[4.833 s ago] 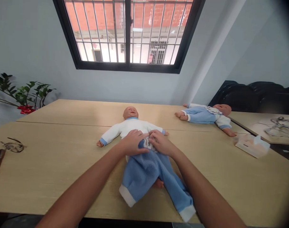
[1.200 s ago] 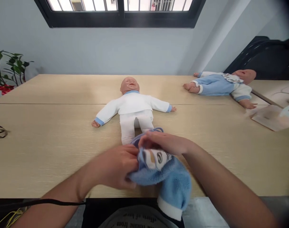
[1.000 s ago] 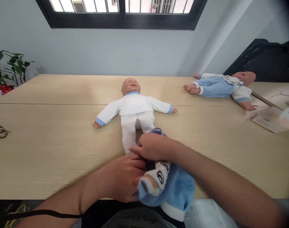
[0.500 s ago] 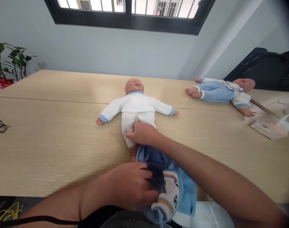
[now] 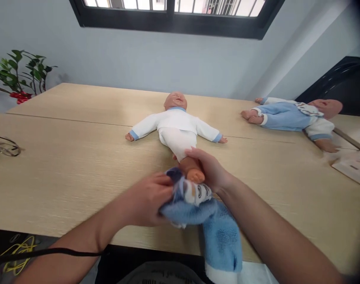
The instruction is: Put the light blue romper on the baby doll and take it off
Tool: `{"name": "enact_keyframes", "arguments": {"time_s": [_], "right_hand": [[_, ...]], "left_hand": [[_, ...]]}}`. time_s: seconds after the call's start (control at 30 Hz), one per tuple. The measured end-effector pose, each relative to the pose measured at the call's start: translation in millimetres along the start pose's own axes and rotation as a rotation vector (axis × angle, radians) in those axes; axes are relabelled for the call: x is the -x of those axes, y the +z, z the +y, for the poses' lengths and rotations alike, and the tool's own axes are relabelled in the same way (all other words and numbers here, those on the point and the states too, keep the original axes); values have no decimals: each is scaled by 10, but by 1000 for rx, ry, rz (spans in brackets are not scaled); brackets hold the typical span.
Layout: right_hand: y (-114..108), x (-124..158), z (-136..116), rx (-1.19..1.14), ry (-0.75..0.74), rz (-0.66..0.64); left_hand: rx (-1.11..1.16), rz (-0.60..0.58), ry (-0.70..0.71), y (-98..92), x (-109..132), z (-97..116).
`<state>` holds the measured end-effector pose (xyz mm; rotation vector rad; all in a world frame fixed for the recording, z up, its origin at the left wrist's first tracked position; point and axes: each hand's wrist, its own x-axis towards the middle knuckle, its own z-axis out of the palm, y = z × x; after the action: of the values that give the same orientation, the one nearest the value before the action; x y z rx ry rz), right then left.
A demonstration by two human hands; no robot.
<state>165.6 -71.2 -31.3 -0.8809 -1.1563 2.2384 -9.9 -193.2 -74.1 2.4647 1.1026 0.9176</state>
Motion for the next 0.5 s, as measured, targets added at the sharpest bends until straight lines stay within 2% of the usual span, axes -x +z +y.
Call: {"name": "enact_keyframes", "arguments": {"time_s": [0.1,0.23,0.3,0.4,0.43,0.47,0.5], "right_hand": [[-84,50,60,-31,19,-123],[-146,20,107,137,-14,-190],[-138,11,131,264,-80,-190],[-96,4,181,396,-200,-208],[-80,-1,204,409,-227,-200],[-65,-9,230,406,-249,-182],[-51,-18,257,390,-266,-162]], "left_hand": [[112,191,-210,-1,70,-42],[232,355,-286,110,107,-92],[159,496,-291,143,71,-116],[-71,849,-278,114,-10,-134],[-148,929,-271,86,-30,-132],[-199,951,-262,54,-44,-126],[-215,922,-249,21,-50,-118]]}}
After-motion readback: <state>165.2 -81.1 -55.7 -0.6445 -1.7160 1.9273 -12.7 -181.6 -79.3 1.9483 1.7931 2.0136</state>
